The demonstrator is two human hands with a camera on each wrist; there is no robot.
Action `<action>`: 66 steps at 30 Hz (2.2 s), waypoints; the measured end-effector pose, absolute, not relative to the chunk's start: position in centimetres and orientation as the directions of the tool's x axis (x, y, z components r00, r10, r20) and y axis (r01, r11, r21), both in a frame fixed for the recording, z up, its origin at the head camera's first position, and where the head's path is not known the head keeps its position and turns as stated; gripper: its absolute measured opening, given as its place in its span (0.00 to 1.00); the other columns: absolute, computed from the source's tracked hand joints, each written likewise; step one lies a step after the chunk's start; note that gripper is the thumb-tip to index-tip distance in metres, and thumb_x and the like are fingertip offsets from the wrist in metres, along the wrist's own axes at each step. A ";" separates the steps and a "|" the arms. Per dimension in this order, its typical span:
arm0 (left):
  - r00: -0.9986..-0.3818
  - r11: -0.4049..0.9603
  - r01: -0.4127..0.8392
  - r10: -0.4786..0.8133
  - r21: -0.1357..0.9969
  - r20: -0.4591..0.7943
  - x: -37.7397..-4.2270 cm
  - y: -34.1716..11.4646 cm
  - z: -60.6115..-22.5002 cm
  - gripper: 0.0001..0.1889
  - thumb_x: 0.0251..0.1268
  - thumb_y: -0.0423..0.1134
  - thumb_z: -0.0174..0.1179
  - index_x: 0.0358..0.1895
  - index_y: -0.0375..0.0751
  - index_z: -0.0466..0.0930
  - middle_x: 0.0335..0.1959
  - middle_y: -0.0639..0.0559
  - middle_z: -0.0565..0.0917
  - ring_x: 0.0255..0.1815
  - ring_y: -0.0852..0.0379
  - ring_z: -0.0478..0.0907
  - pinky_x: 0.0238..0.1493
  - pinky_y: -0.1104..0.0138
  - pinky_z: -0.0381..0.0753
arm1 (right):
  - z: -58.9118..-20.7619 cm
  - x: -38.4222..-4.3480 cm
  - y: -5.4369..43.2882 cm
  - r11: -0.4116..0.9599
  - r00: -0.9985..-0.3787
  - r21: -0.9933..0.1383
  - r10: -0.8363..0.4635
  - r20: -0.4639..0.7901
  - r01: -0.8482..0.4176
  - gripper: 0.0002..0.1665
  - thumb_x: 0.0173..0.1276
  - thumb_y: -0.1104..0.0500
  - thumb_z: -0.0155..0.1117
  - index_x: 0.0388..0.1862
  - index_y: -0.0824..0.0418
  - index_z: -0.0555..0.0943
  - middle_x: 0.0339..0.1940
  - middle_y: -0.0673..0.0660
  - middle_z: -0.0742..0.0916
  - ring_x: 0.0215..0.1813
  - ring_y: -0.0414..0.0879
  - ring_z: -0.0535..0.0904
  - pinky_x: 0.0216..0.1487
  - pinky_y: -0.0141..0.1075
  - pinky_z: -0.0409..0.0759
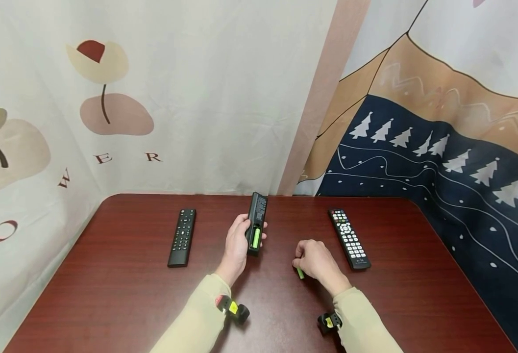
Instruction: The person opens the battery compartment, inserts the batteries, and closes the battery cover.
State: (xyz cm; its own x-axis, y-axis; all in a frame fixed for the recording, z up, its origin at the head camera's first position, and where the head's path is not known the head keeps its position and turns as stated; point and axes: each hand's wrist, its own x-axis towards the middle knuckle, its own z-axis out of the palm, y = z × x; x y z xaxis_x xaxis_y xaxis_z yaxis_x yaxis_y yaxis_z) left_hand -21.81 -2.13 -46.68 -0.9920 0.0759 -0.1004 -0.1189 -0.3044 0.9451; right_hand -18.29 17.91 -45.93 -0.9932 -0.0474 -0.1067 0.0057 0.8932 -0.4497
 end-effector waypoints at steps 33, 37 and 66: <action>-0.992 -0.307 -0.118 0.071 0.944 -0.101 -21.7 -2.1 -46.8 0.18 0.82 0.37 0.36 0.61 0.33 0.71 0.53 0.29 0.84 0.34 0.53 0.84 0.33 0.63 0.83 | -46.3 -18.5 17.6 0.851 -0.997 -0.521 -0.079 -0.008 -0.064 0.14 0.60 0.65 0.75 0.21 0.54 0.79 0.17 0.46 0.78 0.25 0.41 0.73 0.29 0.35 0.74; -0.992 -0.303 -0.120 0.073 0.945 -0.102 -21.7 -2.1 -46.9 0.18 0.82 0.38 0.36 0.61 0.33 0.71 0.54 0.28 0.83 0.34 0.53 0.84 0.34 0.63 0.83 | -46.2 -18.6 17.6 0.833 -0.997 -0.550 -0.071 0.008 -0.064 0.12 0.61 0.66 0.73 0.23 0.54 0.80 0.18 0.47 0.78 0.24 0.41 0.73 0.28 0.35 0.73; -0.992 -0.320 -0.121 0.078 0.940 -0.102 -21.4 -1.7 -46.8 0.17 0.81 0.37 0.36 0.59 0.33 0.71 0.54 0.25 0.82 0.32 0.54 0.83 0.32 0.65 0.82 | -45.4 -18.6 16.6 0.742 -0.982 -0.660 0.013 0.188 -0.116 0.09 0.63 0.65 0.73 0.27 0.54 0.83 0.22 0.46 0.84 0.26 0.38 0.76 0.31 0.35 0.76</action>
State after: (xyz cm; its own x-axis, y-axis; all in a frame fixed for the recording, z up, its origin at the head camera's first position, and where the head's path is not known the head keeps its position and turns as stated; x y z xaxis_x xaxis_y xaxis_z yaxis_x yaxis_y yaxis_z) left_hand -21.43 -1.73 -46.81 -0.9917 0.0783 -0.1016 -0.1215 -0.3201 0.9396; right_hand -18.63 16.58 -45.37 -0.9821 0.0133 0.1881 -0.1164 0.7419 -0.6603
